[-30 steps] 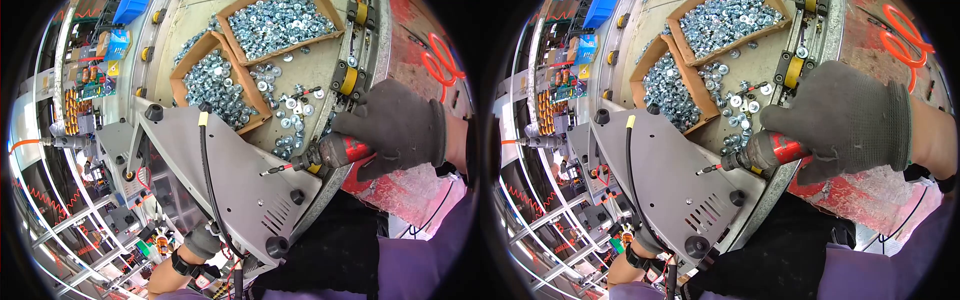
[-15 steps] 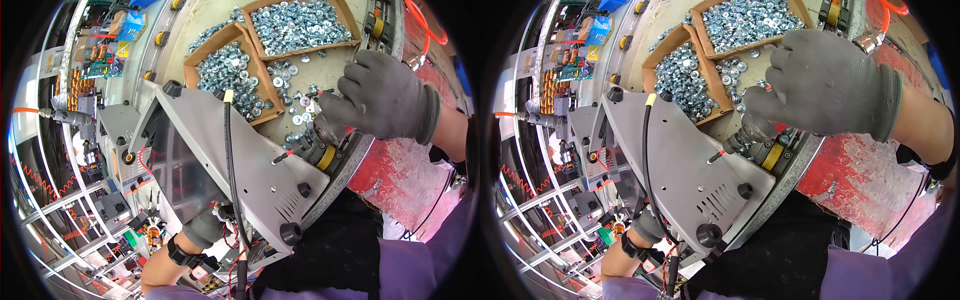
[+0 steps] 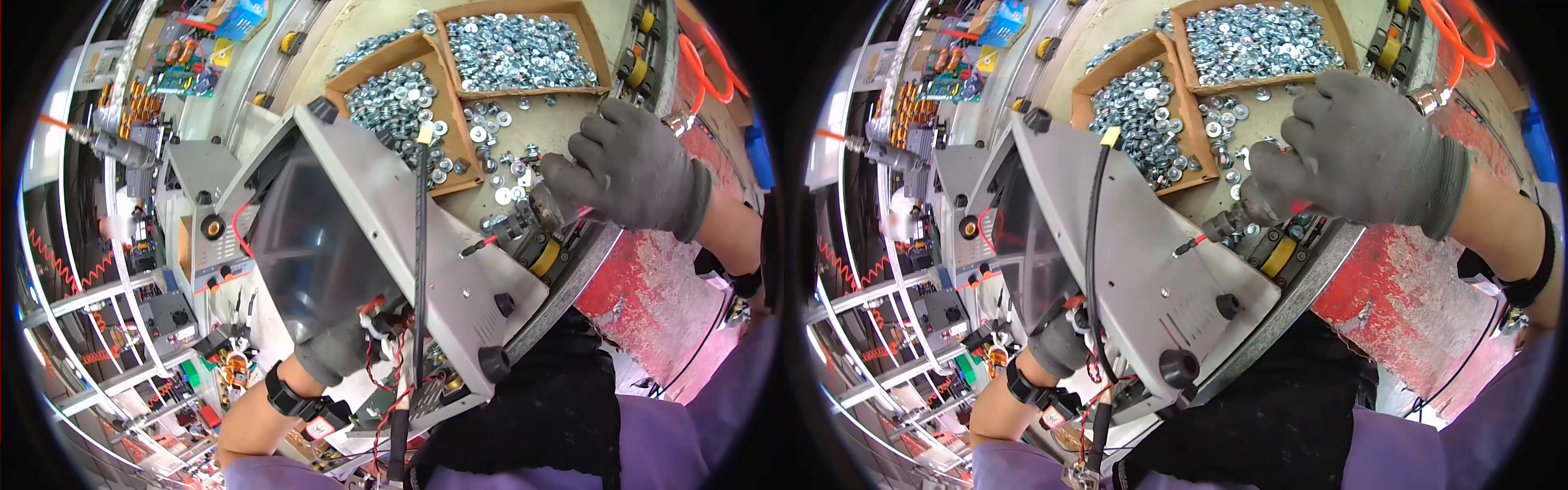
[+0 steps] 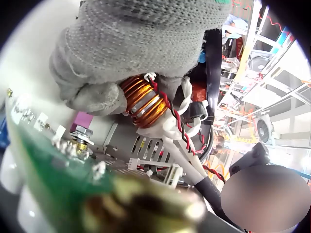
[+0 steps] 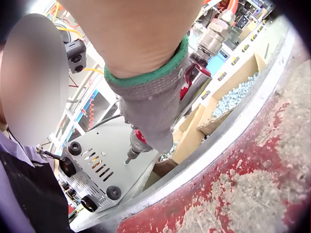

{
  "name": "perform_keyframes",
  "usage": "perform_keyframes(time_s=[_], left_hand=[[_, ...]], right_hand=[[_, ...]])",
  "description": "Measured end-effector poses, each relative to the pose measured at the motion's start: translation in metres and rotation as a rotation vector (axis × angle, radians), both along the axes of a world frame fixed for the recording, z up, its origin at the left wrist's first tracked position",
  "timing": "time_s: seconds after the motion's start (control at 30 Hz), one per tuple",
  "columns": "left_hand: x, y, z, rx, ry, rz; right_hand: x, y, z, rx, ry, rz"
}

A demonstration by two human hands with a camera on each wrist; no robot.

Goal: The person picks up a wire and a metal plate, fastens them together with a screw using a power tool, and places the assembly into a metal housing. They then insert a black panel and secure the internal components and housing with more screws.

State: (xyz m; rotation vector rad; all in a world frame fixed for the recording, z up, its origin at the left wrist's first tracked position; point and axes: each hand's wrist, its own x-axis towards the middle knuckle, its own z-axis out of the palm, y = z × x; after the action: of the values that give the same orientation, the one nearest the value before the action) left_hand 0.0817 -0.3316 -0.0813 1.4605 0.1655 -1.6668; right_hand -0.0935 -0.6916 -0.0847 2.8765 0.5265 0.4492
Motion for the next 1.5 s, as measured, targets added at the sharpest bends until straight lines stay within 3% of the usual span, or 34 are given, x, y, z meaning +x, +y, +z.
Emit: perform_keyframes(time_s=[0.1, 0.13, 0.2, 0.27, 0.3, 0.33, 0.4, 0.43, 0.47, 0.53, 0.57, 0.6, 0.67, 0.73, 0.8, 0.83, 0.9, 0.93, 0.97, 1.0, 1.07, 1.1, 1.17, 1.2, 1.27, 1.33, 1.4, 1.5], left_hand=[[0.004, -0.005, 0.007, -0.225, -0.161, -0.207], [0.012, 0.017, -0.009, -0.160, -0.104, -0.247], [0.010, 0.006, 0.014, -0.351, -0.222, -0.522], [0.002, 0.046, 0.017, -0.402, -0.202, -0.173], [-0.001, 0.068, 0.017, -0.416, -0.316, -0.044], [0.011, 0.093, 0.003, -0.331, -0.380, 0.180], [-0.014, 0.126, 0.012, -0.207, -0.601, 0.413], [-0.027, 0.137, 0.014, -0.088, -0.725, 0.517], [-0.039, 0.152, 0.013, -0.086, -0.735, 0.554], [-0.059, 0.177, 0.014, 0.245, -0.893, 0.663], [-0.067, 0.191, 0.014, 0.307, -0.928, 0.752], [-0.073, 0.211, 0.004, 0.303, -0.931, 0.774], [-0.081, 0.253, -0.018, 0.285, -1.172, 0.790], [-0.083, 0.284, -0.027, 0.330, -1.205, 0.738], [-0.082, 0.311, -0.044, 0.281, -1.445, 0.588], [-0.081, 0.323, -0.048, 0.279, -1.446, 0.606], [-0.075, 0.348, -0.049, 0.473, -1.576, 0.616], [-0.069, 0.361, -0.046, 0.580, -1.554, 0.727], [-0.061, 0.382, -0.048, 0.646, -1.704, 0.720], [-0.047, 0.413, -0.057, 0.754, -1.586, 0.730], [-0.034, 0.429, -0.051, 1.295, -1.969, 0.209], [-0.030, 0.428, -0.046, 1.295, -1.968, 0.217], [-0.018, 0.425, -0.037, 1.087, -1.631, 0.146], [-0.006, 0.436, -0.055, 1.079, -1.631, 0.150], [0.022, 0.463, -0.113, 0.473, -1.363, 0.376], [0.035, 0.451, -0.118, 0.521, -1.415, 0.287], [0.044, 0.441, -0.114, 0.819, -1.323, 0.114], [0.044, 0.449, -0.112, 0.738, -1.332, 0.044]], right_hand=[[-0.001, -0.004, 0.011, 0.127, 0.194, 0.019], [-0.012, -0.007, 0.011, 0.192, 0.193, -0.046], [-0.029, -0.014, 0.013, 0.239, 0.223, -0.097], [-0.068, -0.031, -0.005, 0.232, 0.233, -0.029], [-0.090, -0.026, -0.002, 0.216, 0.364, -0.149], [-0.080, -0.024, -0.014, 0.275, 0.318, 0.024], [-0.086, 0.028, 0.003, 0.290, 0.330, 0.096], [-0.087, 0.052, 0.007, 0.369, 0.487, 0.073], [-0.085, 0.075, 0.008, 0.442, 0.645, 0.038], [-0.078, 0.123, 0.002, 0.590, 0.584, 0.064], [-0.069, 0.132, -0.001, 0.873, 0.936, -0.024], [-0.058, 0.158, 0.010, 0.669, 0.833, 0.138], [-0.036, 0.210, 0.017, 0.704, 0.741, 0.093], [-0.017, 0.242, 0.017, 0.654, 0.673, 0.141], [-0.007, 0.268, 0.016, 0.605, 0.610, 0.187], [-0.005, 0.280, 0.016, 0.533, 0.615, 0.122], [0.000, 0.294, 0.010, 0.453, 0.626, 0.039], [0.000, 0.297, 0.011, 0.442, 0.625, 0.045], [0.000, 0.299, 0.012, 0.396, 0.628, -0.003], [0.001, 0.300, 0.011, 0.351, 0.628, -0.050], [0.003, 0.296, 0.009, 0.293, 0.692, -0.081], [0.002, 0.294, 0.007, 0.295, 0.685, -0.058], [0.003, 0.293, 0.006, 0.292, 0.672, -0.038], [0.002, 0.294, 0.005, 0.295, 0.685, -0.056], [0.002, 0.293, 0.005, 0.293, 0.704, -0.085], [0.003, 0.291, 0.003, 0.269, 0.554, 0.068], [0.002, 0.290, 0.001, 0.282, 0.599, 0.023], [0.002, 0.289, -0.002, 0.328, 0.601, 0.015]])
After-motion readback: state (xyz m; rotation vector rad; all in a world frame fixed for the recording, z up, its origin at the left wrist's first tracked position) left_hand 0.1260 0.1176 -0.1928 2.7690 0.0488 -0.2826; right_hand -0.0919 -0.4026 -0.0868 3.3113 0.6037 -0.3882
